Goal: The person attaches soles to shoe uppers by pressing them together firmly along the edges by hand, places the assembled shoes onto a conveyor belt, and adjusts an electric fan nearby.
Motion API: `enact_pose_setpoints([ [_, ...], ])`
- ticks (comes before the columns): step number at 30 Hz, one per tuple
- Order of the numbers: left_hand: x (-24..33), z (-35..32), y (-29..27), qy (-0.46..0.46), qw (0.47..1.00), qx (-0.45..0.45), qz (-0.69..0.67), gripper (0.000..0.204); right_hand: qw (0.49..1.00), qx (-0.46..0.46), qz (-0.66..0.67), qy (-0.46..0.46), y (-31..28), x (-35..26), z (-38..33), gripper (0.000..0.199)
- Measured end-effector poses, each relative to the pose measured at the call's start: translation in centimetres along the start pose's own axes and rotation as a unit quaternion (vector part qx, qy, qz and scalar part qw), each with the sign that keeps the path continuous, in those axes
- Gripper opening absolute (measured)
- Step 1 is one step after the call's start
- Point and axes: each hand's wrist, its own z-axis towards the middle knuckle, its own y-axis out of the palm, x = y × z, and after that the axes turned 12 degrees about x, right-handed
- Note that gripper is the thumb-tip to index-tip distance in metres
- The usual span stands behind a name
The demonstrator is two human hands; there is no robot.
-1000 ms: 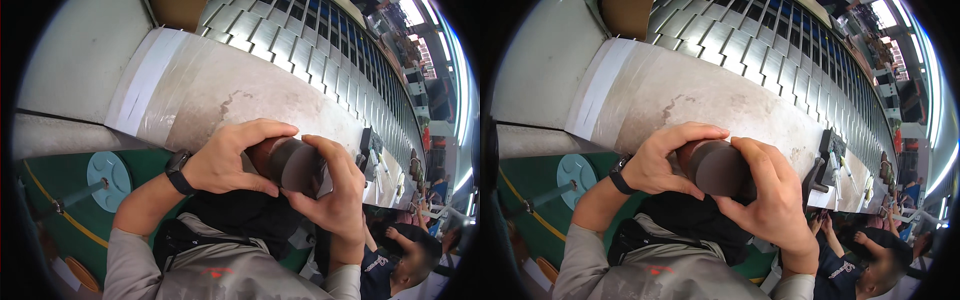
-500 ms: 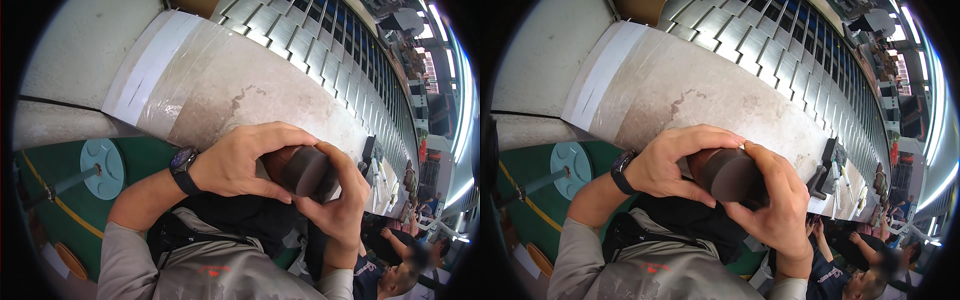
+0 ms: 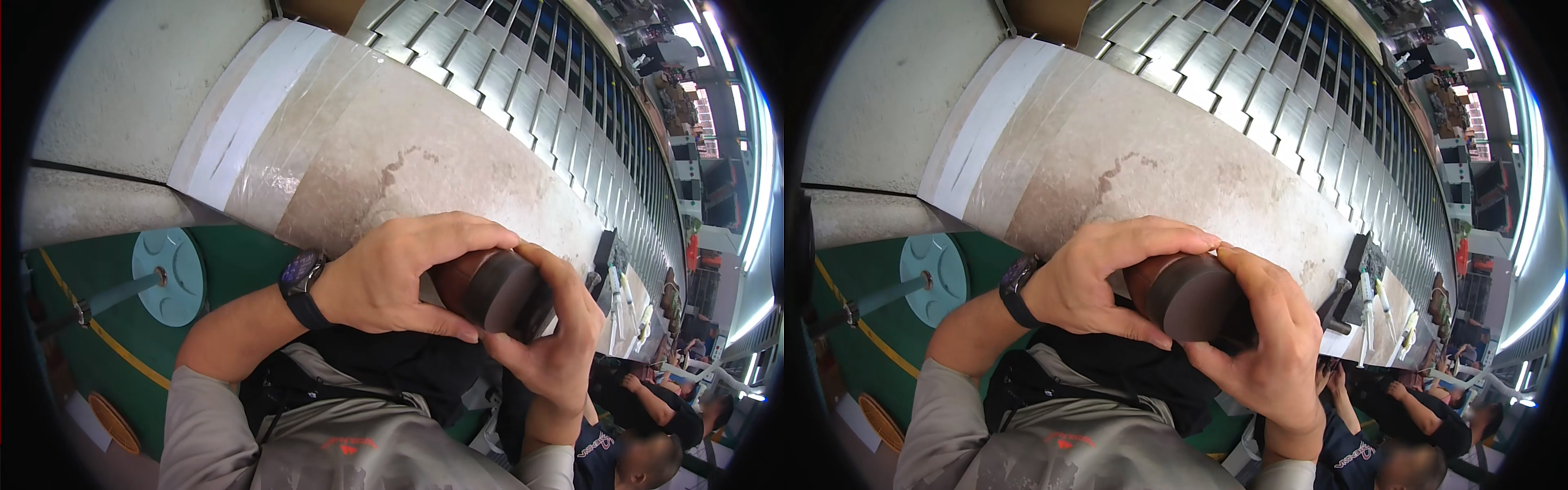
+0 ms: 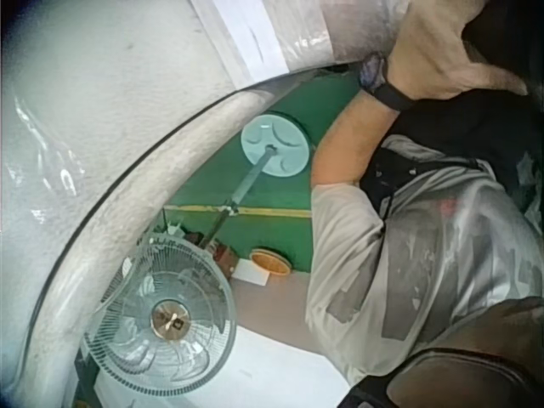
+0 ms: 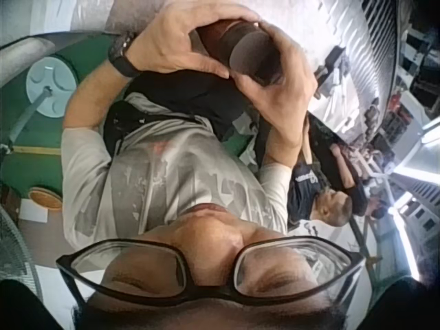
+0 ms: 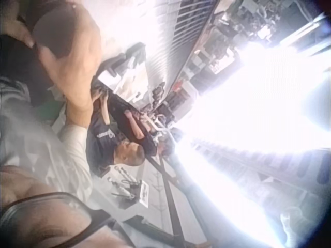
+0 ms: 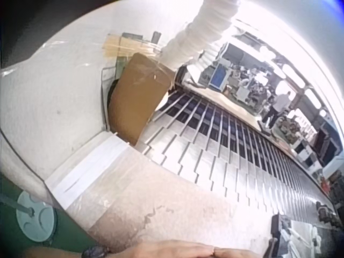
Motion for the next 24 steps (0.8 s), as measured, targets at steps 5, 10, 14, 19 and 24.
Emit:
enact_pose_setpoints([
  [5, -0.1, -0.1, 0.2, -0.001, 1.000, -0.001, -0.015, 0.089, 0.999, 0.021, -0.023, -0.006, 0.4, 0.5, -0.6, 0.069],
  [10, 0.3, -0.4, 0.0, 0.002, 1.000, -0.004, -0.021, 0.090, 0.999, 0.024, -0.025, -0.012, 0.5, 0.1, -0.7, 0.069],
  [14, -0.3, -0.7, 0.0, 0.053, 0.999, -0.009, 0.006, 0.093, 0.999, 0.010, -0.037, -0.017, 0.3, -1.0, -0.6, 0.069],
  [19, -0.1, -2.2, 1.0, 0.077, 0.995, 0.036, 0.059, 0.099, 0.998, -0.006, -0.053, -0.037, 0.4, -1.6, -1.5, 0.070],
  [24, 0.9, -4.2, 2.8, 0.074, 0.984, 0.124, 0.104, 0.107, 0.989, 0.005, -0.104, -0.103, 1.2, -1.9, -3.6, 0.065],
])
